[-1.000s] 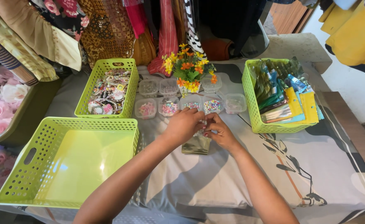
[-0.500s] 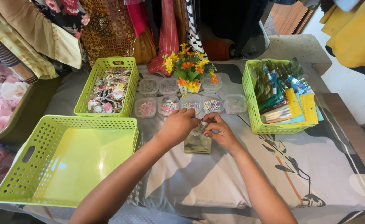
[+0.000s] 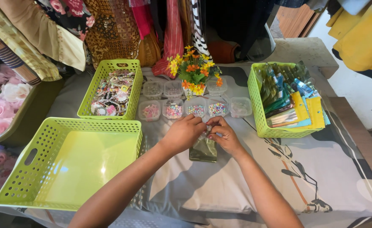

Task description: Packing small colorful beads, charms, and accessories into decorative bags at a gift shop station.

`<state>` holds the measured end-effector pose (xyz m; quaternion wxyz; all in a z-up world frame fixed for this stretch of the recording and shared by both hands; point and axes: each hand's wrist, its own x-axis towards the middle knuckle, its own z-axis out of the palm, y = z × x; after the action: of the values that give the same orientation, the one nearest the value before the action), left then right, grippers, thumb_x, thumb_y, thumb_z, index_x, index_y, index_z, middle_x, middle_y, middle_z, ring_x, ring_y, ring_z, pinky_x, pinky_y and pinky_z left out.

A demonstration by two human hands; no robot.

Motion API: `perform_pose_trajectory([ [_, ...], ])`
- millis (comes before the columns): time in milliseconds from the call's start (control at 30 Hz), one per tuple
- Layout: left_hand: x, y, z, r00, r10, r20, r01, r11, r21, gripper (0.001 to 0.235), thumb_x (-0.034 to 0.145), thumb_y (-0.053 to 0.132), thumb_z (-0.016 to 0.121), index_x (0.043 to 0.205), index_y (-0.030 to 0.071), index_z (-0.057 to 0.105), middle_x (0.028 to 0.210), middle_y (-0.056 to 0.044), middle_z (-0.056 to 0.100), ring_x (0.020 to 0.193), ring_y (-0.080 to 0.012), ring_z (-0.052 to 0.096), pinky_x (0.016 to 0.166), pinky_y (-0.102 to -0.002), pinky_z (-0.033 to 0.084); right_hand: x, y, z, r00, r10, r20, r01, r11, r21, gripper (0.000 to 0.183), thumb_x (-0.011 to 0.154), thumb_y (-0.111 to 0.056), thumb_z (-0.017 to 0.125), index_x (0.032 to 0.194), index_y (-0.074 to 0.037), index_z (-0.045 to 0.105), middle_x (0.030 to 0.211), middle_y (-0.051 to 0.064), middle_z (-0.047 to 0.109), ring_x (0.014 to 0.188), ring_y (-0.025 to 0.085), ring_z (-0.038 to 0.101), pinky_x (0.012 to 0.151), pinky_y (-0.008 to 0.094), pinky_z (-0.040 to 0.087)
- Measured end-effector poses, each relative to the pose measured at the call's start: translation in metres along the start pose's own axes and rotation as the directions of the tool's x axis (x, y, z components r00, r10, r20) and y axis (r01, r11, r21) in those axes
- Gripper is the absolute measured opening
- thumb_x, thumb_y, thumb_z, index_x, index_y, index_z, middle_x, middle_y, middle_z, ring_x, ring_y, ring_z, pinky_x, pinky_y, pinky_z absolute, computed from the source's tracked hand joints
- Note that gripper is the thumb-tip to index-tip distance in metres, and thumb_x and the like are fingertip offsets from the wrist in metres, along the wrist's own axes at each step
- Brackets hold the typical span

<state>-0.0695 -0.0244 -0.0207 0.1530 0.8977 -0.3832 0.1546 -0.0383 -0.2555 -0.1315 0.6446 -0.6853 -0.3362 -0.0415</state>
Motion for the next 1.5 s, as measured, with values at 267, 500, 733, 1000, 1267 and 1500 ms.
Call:
perform_pose_trajectory([
  [267, 0.004, 0.005, -0.037, 0.979, 0.194, -0.071, -0.200, 0.974, -0.107, 0.035, 0.066, 0.024, 0.086, 0.089, 0.012, 0.064, 0.098, -0.004, 0.060, 0.107, -0.0308, 0.057, 0.096, -0.048, 0.045, 0.003, -0.017, 0.004, 0.994, -0.111, -0.005, 0.110, 0.988, -0.105, 0.013, 0.087, -0.011, 0.079, 0.091, -0.005, 0.068, 0.122, 0.006, 0.057, 0.111, 0.019, 0.057, 0.097, 0.032, 0.048],
  [500, -0.006, 0.001, -0.014, 0.997, 0.009, -0.077, -0.029, 0.964, -0.265, 0.028, 0.070, 0.012, 0.084, 0.090, 0.011, 0.064, 0.099, -0.004, 0.059, 0.100, -0.0288, 0.058, 0.087, -0.041, 0.049, 0.004, -0.023, 0.005, 0.996, -0.089, -0.007, 0.087, 0.986, -0.139, 0.014, 0.084, -0.009, 0.082, 0.091, -0.006, 0.071, 0.118, 0.006, 0.060, 0.110, 0.018, 0.059, 0.096, 0.032, 0.048],
  [733, -0.002, -0.005, -0.019, 0.989, 0.105, -0.100, -0.127, 0.960, -0.248, 0.021, 0.075, 0.010, 0.078, 0.090, 0.011, 0.063, 0.095, -0.003, 0.063, 0.104, -0.0283, 0.060, 0.087, -0.041, 0.050, 0.007, -0.032, 0.005, 0.996, -0.078, -0.034, 0.076, 0.996, -0.050, 0.014, 0.083, -0.003, 0.080, 0.090, -0.005, 0.069, 0.119, 0.007, 0.057, 0.115, 0.021, 0.056, 0.101, 0.033, 0.044],
  [1000, -0.003, 0.000, -0.022, 0.994, 0.095, -0.057, -0.105, 0.974, -0.199, 0.020, 0.083, 0.015, 0.075, 0.097, 0.010, 0.063, 0.101, -0.006, 0.063, 0.107, -0.0302, 0.059, 0.090, -0.046, 0.047, 0.009, -0.037, 0.006, 0.982, -0.174, -0.079, 0.157, 0.969, -0.193, 0.031, 0.079, -0.002, 0.084, 0.101, -0.008, 0.063, 0.117, 0.006, 0.060, 0.112, 0.020, 0.060, 0.098, 0.032, 0.048],
  [1267, -0.011, -0.008, -0.035, 0.997, -0.001, -0.077, -0.024, 0.945, -0.327, 0.018, 0.086, 0.016, 0.075, 0.096, 0.011, 0.061, 0.105, -0.008, 0.059, 0.103, -0.0333, 0.057, 0.086, -0.045, 0.049, 0.024, -0.066, 0.003, 0.996, -0.077, -0.038, 0.063, 0.955, -0.290, 0.031, 0.079, -0.008, 0.084, 0.107, -0.009, 0.069, 0.114, 0.005, 0.062, 0.105, 0.020, 0.063, 0.093, 0.034, 0.052],
  [1500, -0.019, -0.008, -0.027, 0.997, -0.022, -0.076, -0.012, 0.905, -0.426, 0.018, 0.088, 0.014, 0.071, 0.101, 0.009, 0.060, 0.117, -0.009, 0.056, 0.109, -0.0327, 0.062, 0.086, -0.043, 0.053, 0.050, -0.099, 0.006, 0.965, 0.006, 0.262, 0.098, 0.919, -0.383, 0.023, 0.074, -0.013, 0.086, 0.088, -0.007, 0.069, 0.120, 0.008, 0.060, 0.118, 0.026, 0.058, 0.101, 0.038, 0.046],
])
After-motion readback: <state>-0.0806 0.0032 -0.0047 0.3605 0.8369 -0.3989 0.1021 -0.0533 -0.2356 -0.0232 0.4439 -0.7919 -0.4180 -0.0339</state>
